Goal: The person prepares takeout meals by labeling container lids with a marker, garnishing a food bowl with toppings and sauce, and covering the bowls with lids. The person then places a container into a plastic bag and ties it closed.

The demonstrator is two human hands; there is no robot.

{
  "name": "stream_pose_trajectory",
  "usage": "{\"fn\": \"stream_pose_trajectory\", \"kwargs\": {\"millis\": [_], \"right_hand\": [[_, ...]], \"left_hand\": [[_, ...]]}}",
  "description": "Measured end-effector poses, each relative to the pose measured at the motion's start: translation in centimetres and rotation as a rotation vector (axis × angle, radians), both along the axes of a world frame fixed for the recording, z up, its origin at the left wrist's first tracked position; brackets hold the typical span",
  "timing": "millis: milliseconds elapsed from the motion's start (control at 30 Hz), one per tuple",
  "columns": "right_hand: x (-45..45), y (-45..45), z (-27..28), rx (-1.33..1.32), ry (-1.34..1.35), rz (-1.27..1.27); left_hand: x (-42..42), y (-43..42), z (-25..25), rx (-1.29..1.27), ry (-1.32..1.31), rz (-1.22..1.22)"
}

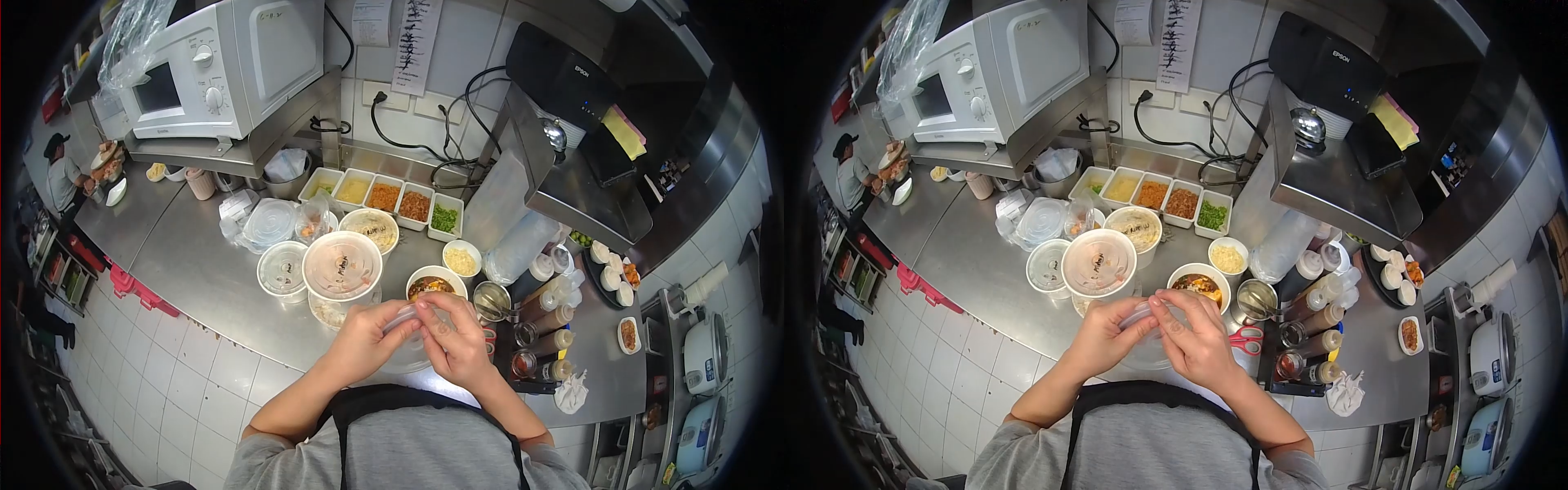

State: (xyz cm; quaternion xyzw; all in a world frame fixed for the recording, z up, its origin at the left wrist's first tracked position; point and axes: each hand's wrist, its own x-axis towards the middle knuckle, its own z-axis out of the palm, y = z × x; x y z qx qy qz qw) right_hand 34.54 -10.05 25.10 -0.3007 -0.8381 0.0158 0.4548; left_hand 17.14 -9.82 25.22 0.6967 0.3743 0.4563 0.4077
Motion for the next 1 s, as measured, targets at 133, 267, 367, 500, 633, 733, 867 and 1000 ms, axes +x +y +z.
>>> {"fn": "stream_pose_trajectory", "kwargs": {"millis": [133,267,367,500,633,733,867,1000], "right_hand": [[0.0,0.0,-0.2,-0.005,-0.001,-0.010],[0.1,0.1,-0.3,0.009,-0.004,-0.019],[0.1,0.1,-0.3,0.012,-0.005,-0.024],[0.0,-0.1,0.2,-0.029,0.034,-0.019],[0.3,-0.3,1.1,-0.228,0.158,0.034],[0.5,0.0,1.3,-0.306,0.120,0.020],[0.5,-0.5,0.8,-0.370,0.007,0.044],[0.3,-0.8,0.4,-0.201,-0.134,0.140]], "left_hand": [[-0.1,0.1,0.0,0.011,0.023,-0.008],[0.0,0.3,-0.2,0.013,0.015,-0.010],[0.0,0.4,-0.2,0.011,0.030,-0.017],[0.0,0.4,-0.3,0.001,0.025,-0.019],[0.2,0.2,-0.5,0.033,0.085,-0.052],[0.2,-0.1,-1.1,0.055,0.135,-0.122],[-0.6,-0.3,-2.4,-0.444,-0.276,-0.439],[-2.4,0.5,-2.8,-0.434,-0.187,-0.528]]}}
